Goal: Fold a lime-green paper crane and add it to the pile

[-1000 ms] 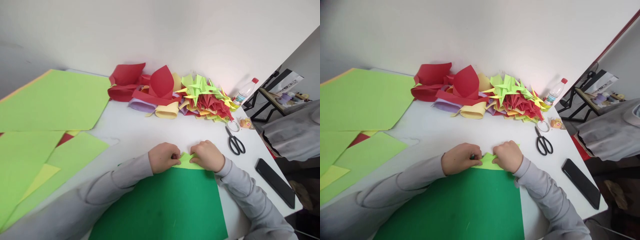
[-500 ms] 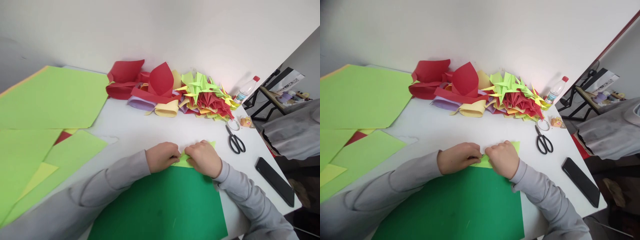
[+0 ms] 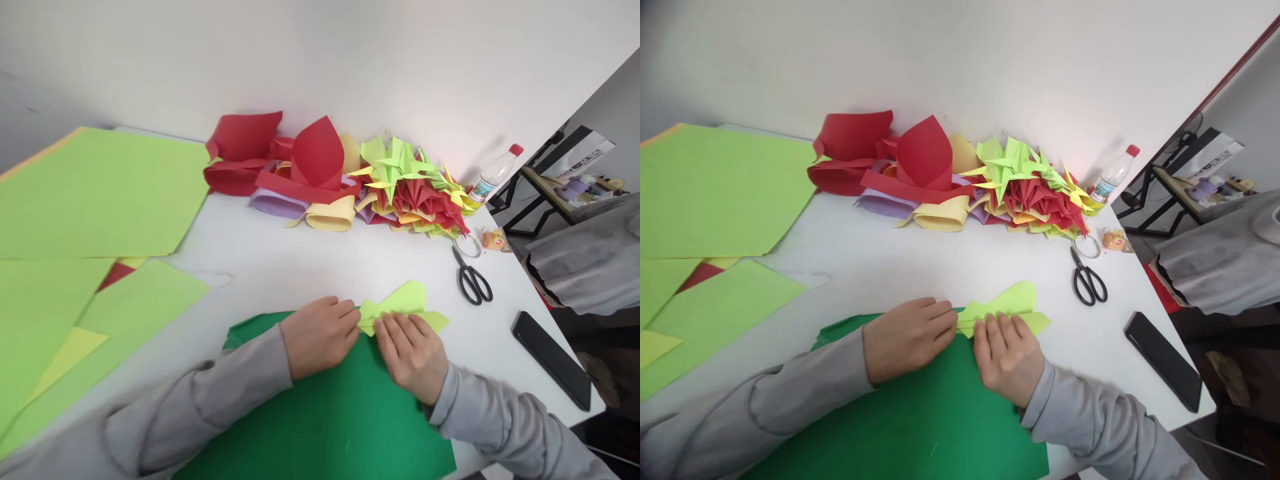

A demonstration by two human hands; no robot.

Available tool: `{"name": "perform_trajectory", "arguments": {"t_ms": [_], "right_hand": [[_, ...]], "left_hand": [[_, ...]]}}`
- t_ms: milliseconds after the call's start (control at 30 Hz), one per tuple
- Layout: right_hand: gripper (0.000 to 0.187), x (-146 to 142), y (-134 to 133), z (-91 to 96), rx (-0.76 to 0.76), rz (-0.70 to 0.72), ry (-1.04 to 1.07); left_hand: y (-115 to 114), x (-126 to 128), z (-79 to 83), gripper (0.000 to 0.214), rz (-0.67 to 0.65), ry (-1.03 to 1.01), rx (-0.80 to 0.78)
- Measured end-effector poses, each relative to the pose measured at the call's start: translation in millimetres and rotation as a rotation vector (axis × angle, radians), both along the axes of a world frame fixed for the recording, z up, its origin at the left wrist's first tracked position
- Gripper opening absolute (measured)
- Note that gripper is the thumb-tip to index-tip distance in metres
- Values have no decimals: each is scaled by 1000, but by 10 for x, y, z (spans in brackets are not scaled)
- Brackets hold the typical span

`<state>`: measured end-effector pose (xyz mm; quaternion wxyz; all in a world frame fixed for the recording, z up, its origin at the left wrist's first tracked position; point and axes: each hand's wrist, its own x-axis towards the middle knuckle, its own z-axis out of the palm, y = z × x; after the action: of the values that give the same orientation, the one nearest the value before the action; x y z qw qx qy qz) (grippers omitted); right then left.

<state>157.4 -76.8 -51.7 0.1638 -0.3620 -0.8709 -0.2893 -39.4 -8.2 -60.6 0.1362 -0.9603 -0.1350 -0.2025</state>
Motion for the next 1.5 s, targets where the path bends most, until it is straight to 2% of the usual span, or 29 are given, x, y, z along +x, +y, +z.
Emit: {"name": "perform_trajectory", "arguments": {"t_ms": [100, 267, 400, 567, 700, 833, 1033, 1300, 1500], "right_hand": [[26, 24, -21, -38, -17, -81, 13], [23, 49, -47, -72, 9, -122, 11], [31, -14, -20, -52, -48, -216, -29], [24, -22, -3, -79, -53, -147, -81], [33, 37, -90, -112, -71, -134, -150], [37, -31, -148, -100, -152, -166, -181], [34, -185, -49, -11, -227, -129, -158], [35, -221, -1, 1, -219, -79, -135], [35, -230, 1, -5, -271, -47, -121]], "left_hand": [[-28, -13, 42, 26, 16, 37, -4], [-44, -14, 75, 30, 39, 26, -11], [-65, 4, 65, 29, 47, 24, -4], [-80, -4, 60, 29, 44, 20, 6], [-91, -23, 42, 30, 28, 1, 15], [-104, -11, -67, 31, 8, -17, 21], [-84, 21, -236, 32, -41, -58, 36], [-43, -174, -62, 31, -25, 25, -32], [-45, -331, -29, 29, 34, 59, -8]]}}
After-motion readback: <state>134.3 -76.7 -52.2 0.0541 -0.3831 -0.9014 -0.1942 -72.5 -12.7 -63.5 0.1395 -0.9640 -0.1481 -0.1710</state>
